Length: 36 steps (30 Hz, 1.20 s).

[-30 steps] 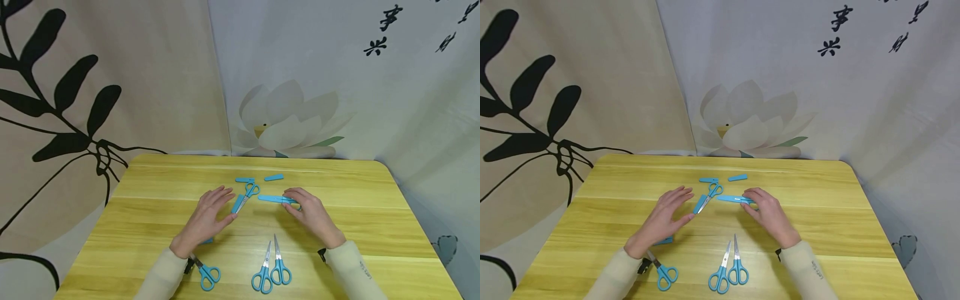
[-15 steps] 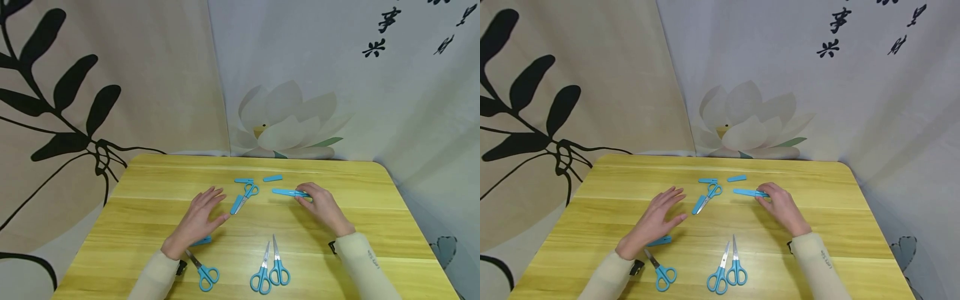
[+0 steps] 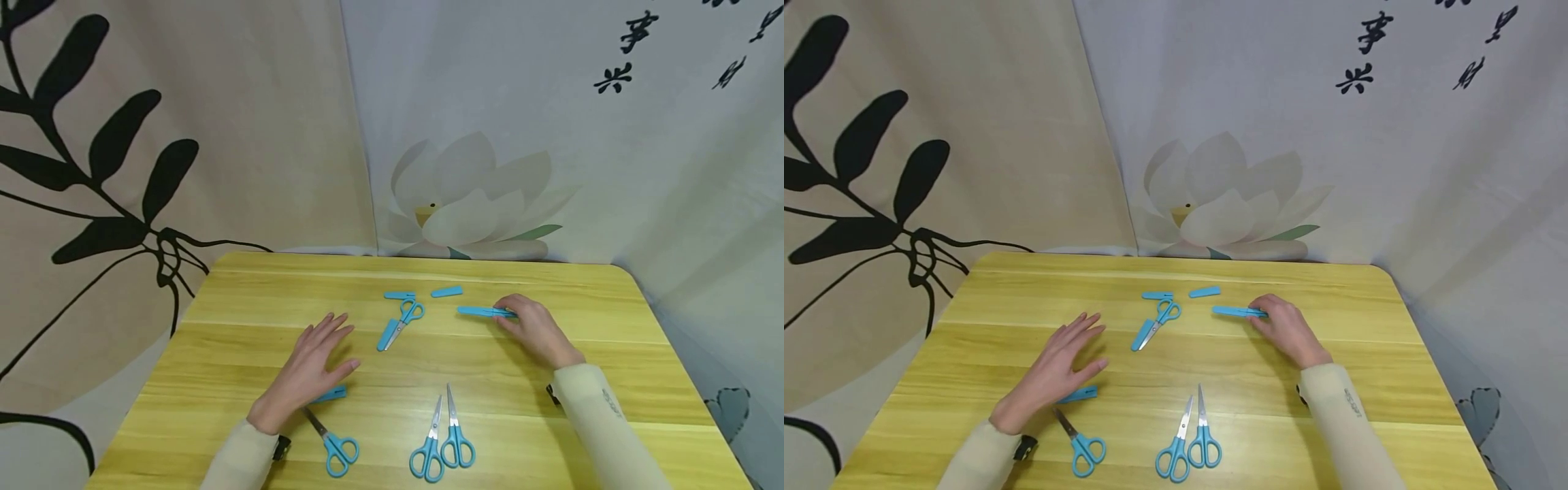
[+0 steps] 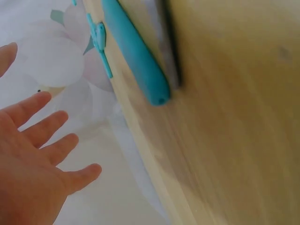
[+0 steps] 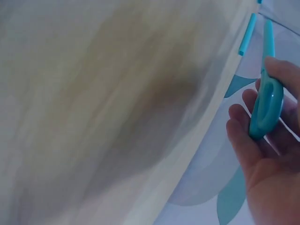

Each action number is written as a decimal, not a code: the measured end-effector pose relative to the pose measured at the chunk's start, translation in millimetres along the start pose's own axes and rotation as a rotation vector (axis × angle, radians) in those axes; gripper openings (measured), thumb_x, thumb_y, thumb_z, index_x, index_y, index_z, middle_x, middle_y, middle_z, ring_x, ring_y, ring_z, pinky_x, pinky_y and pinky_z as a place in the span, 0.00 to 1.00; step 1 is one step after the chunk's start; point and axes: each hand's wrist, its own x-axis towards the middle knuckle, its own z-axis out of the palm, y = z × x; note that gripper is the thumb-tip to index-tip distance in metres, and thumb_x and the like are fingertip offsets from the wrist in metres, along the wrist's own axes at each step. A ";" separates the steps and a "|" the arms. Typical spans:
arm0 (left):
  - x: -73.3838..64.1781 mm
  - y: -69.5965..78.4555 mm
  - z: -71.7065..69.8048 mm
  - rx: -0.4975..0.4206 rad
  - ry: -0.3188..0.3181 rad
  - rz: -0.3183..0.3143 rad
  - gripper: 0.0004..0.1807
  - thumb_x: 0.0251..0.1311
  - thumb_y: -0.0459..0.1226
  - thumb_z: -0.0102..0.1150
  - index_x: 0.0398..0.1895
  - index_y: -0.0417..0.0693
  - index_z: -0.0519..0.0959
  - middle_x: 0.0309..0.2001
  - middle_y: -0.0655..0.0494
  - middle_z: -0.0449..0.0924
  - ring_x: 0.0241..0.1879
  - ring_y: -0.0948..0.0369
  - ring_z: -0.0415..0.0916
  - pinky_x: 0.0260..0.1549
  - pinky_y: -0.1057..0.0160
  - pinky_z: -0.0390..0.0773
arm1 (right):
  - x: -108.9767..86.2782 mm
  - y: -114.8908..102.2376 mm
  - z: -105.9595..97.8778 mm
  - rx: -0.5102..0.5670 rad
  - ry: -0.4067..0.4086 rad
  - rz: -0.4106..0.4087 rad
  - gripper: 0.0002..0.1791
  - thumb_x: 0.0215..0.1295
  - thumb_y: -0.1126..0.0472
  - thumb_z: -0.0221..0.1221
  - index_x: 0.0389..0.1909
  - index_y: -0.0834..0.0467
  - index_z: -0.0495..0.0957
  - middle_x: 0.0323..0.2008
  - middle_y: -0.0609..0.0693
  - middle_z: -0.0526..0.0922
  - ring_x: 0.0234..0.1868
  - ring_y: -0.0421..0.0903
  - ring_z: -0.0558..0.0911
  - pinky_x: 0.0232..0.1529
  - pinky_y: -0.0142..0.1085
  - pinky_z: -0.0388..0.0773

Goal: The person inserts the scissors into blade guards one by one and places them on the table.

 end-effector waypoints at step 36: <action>-7.8 -11.8 -4.6 -0.014 -0.043 0.018 0.36 0.65 0.50 0.68 0.70 0.40 0.74 0.74 0.41 0.68 0.75 0.38 0.60 0.68 0.30 0.60 | 14.9 7.3 3.9 -0.091 -0.114 0.042 0.19 0.71 0.55 0.67 0.55 0.63 0.83 0.58 0.62 0.81 0.59 0.63 0.79 0.61 0.59 0.75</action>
